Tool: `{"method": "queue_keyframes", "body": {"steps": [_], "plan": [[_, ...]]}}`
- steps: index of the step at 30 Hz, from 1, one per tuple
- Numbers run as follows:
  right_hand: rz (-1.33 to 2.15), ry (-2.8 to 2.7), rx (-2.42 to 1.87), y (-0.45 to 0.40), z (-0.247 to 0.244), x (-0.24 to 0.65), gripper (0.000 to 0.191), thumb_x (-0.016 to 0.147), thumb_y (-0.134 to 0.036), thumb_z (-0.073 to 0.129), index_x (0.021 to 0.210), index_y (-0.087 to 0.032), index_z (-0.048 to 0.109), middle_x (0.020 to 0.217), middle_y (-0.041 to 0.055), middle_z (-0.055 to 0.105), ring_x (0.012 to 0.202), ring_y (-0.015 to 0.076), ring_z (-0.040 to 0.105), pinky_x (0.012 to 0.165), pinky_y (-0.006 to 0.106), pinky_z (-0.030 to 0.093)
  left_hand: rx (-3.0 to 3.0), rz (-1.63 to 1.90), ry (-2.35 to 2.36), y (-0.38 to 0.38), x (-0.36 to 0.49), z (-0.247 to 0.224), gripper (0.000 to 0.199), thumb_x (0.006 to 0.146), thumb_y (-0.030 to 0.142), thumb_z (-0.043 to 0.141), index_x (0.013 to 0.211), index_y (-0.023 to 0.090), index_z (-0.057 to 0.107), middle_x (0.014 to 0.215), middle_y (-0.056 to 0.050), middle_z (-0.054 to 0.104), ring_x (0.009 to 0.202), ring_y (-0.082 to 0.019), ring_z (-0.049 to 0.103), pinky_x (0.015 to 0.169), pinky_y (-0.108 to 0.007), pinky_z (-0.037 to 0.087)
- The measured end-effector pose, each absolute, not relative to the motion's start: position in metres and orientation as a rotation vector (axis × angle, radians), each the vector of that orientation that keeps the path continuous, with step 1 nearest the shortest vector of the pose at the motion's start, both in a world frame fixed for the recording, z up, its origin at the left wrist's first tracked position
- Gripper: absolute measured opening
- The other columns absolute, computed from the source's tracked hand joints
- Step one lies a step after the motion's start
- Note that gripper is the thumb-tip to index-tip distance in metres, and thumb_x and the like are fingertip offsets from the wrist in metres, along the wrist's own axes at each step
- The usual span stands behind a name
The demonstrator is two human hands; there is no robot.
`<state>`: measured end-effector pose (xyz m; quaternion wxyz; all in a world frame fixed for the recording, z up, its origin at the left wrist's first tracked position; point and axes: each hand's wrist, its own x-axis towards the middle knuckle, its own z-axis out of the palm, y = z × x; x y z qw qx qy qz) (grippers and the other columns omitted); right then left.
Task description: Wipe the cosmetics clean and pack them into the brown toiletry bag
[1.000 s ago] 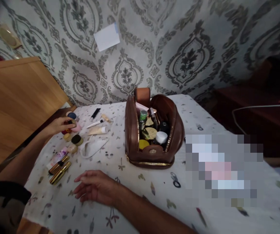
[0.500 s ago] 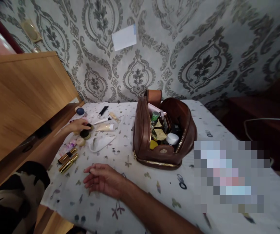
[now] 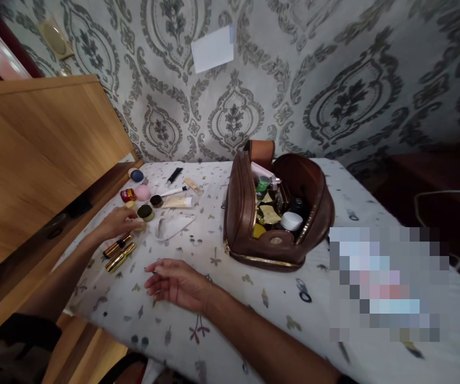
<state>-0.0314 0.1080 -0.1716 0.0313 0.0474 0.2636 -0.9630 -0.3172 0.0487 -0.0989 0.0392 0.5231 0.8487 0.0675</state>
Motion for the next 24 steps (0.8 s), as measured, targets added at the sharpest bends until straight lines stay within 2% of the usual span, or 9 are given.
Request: {"method": "queue_keyframes", "body": {"steps": [4,7,12,16,18,21,24], "plan": [[-2.969,0.832,0.150,0.108,-0.171,-0.030,0.034,0.078,-0.032,0.082,0.101,-0.011,0.068,0.085,0.0068,0.074,0.070,0.0130,0.067,0.072,0.029,0.047,1.577,0.211,2.699,0.046,-0.303,-0.102,0.035,0.074,0.055,0.064,0.068,0.020,0.065,0.079,-0.009,0.067,0.087,-0.030,0.057,0.072,-0.035,0.040],[-2.969,0.825,0.157,0.108,-0.171,-0.030,0.033,0.078,-0.031,0.081,0.101,-0.010,0.068,0.085,0.0072,0.073,0.070,0.0132,0.066,0.073,0.029,0.047,1.595,0.279,2.733,0.040,-0.291,-0.093,0.037,0.078,0.056,0.060,0.069,0.020,0.063,0.081,-0.009,0.067,0.088,-0.029,0.057,0.073,-0.035,0.042],[-3.044,0.808,0.248,0.108,-0.167,-0.031,0.034,0.082,-0.033,0.079,0.107,-0.011,0.069,0.086,0.0065,0.073,0.074,0.0132,0.068,0.072,0.027,0.048,1.536,0.822,2.266,0.024,-0.245,-0.088,0.042,0.083,0.061,0.056,0.081,0.019,0.065,0.077,-0.001,0.063,0.076,-0.020,0.057,0.070,-0.031,0.045],[-3.181,0.788,0.314,0.109,-0.166,-0.034,0.038,0.079,-0.041,0.082,0.103,-0.014,0.069,0.091,0.0055,0.074,0.080,0.0154,0.071,0.069,0.026,0.051,1.500,1.024,1.976,0.015,-0.202,-0.099,0.040,0.080,0.053,0.070,0.106,0.022,0.070,0.099,-0.005,0.069,0.094,-0.023,0.062,0.086,-0.035,0.049],[-3.232,0.812,0.333,0.110,-0.167,-0.034,0.039,0.075,-0.041,0.084,0.100,-0.015,0.068,0.089,0.0038,0.074,0.079,0.0146,0.071,0.069,0.025,0.052,1.528,1.056,1.937,0.011,-0.189,-0.103,0.040,0.080,0.050,0.072,0.111,0.024,0.070,0.103,-0.006,0.069,0.098,-0.024,0.061,0.090,-0.036,0.048],[-3.270,0.888,0.368,0.111,-0.167,-0.033,0.044,0.070,-0.039,0.088,0.101,-0.015,0.068,0.088,0.0029,0.074,0.077,0.0136,0.071,0.069,0.024,0.052,1.588,1.063,1.893,0.008,-0.185,-0.104,0.041,0.080,0.047,0.073,0.116,0.026,0.069,0.106,-0.007,0.068,0.102,-0.025,0.060,0.092,-0.036,0.048],[-3.307,0.919,0.447,0.114,-0.163,-0.029,0.047,0.065,-0.035,0.091,0.100,-0.015,0.068,0.088,0.0034,0.075,0.073,0.0136,0.072,0.066,0.023,0.053,1.646,1.054,1.855,0.009,-0.195,-0.104,0.041,0.088,0.045,0.065,0.124,0.025,0.064,0.122,-0.008,0.066,0.112,-0.025,0.059,0.099,-0.037,0.046]]}}
